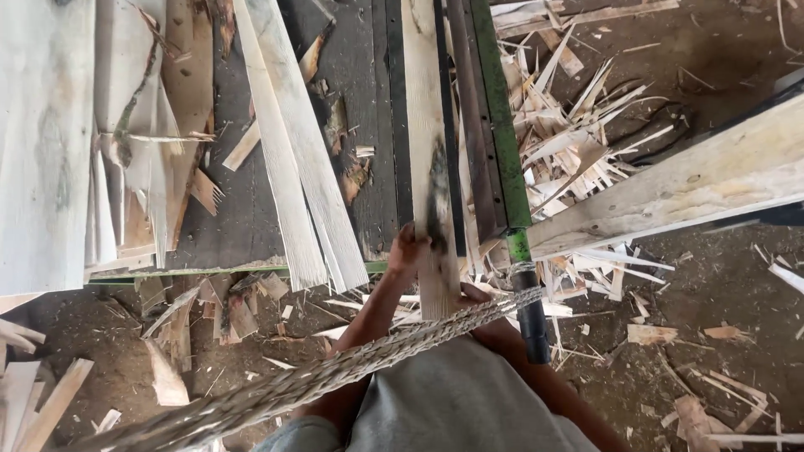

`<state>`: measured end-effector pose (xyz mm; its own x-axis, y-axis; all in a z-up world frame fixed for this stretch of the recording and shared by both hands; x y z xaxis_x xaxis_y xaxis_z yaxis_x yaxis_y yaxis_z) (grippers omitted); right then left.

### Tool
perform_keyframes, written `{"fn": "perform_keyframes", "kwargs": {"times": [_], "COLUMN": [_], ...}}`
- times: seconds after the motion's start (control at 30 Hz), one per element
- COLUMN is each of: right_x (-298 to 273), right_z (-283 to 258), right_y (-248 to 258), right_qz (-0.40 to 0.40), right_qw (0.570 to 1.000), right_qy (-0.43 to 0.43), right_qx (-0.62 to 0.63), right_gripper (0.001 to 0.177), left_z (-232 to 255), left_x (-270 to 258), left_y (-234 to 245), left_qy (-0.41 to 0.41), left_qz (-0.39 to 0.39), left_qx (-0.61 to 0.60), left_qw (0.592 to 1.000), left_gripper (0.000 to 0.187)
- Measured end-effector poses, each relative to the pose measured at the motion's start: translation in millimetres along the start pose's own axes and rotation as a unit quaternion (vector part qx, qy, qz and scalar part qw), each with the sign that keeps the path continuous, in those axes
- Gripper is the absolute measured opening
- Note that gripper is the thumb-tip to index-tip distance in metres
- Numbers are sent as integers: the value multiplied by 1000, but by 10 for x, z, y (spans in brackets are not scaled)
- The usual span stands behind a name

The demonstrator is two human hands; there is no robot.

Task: Using a manual lever-operated blade to slice thin wood strips from veneer or lumber.

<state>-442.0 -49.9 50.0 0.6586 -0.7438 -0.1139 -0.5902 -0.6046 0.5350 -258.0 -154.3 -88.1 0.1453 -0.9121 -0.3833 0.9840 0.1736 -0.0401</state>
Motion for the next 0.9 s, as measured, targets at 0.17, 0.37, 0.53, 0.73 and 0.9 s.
{"fn": "perform_keyframes", "kwargs": {"times": [0.17, 0.37, 0.53, 0.73, 0.9], "right_x": [51, -331, -490, -541, -558], "right_z": [-99, 824, -872, -969, -1113], "right_y": [103, 181, 1219, 1238, 1342], "right_qz": [41, 172, 96, 158, 154], "right_qw": [999, 813, 791, 897, 893], "right_qy": [-9, -227, -9, -277, -323], "right_qx": [-27, 508, 604, 306, 274], "right_gripper": [44, 64, 71, 62, 56], "left_z": [541, 409, 686, 735, 690], "left_x": [-754, -614, -508, -305, -9], "left_y": [-55, -146, -235, -291, -341], "left_qy": [67, -92, -33, 8, -1], "left_qz": [-87, -55, -67, -80, -65], "left_qx": [91, 249, 266, 251, 251], "left_qw": [990, 962, 961, 965, 966], "left_gripper": [97, 112, 108, 107, 109]}}
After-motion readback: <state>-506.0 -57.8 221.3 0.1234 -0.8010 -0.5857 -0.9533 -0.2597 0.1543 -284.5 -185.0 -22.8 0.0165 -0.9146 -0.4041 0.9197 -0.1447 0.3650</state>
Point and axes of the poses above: each hand's wrist, its own x-axis towards the middle knuckle, its own y-axis out of the back of the hand, z = x × y, the point moved 9 cm from there along x, towards the middle knuckle, and after that the axes turned 1 degree about y, right-handed, at the moved point
